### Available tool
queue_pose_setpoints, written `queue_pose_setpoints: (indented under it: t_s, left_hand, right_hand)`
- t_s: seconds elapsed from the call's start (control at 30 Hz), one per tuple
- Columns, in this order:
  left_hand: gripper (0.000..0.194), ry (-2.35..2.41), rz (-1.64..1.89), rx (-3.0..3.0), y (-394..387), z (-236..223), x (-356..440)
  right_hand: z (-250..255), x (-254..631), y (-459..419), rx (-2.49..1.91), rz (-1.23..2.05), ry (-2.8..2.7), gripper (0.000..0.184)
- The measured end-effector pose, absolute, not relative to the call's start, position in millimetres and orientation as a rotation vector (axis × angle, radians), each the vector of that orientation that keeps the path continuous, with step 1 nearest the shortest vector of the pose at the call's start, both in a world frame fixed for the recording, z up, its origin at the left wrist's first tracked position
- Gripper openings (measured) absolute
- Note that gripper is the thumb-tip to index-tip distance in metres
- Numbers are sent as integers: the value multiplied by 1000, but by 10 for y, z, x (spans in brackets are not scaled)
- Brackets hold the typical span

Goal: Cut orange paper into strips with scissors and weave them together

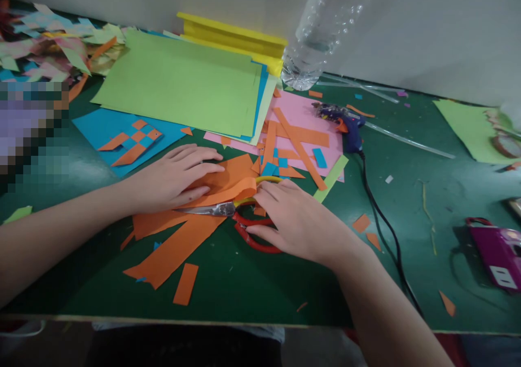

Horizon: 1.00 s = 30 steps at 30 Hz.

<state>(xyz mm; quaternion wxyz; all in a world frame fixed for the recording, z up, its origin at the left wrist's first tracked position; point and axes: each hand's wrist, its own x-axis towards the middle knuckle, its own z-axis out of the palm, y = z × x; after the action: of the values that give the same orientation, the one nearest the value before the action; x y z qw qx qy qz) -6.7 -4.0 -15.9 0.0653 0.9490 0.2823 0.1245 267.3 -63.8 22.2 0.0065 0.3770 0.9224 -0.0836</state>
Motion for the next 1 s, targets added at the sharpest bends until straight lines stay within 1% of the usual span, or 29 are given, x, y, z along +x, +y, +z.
queue_pose_setpoints:
  t_s: [0.3,0.57,0.7,1.0]
  left_hand:
    - [35,843,366,2870,-31,-158,-77]
    - [34,828,394,2850,-28,-169,-71]
    - [34,827,394,2853,-28,-164,-67]
    - [34,823,396,2875,-24,-183,-73]
  right_hand:
    - [252,2653,-639,1182,-263,2879,36]
    - [241,2662,-638,1185,-291,2880,37]
    - [241,2663,-640,1196,-281,2869,33]
    - [239,2655,-640,1200,-257,2881,36]
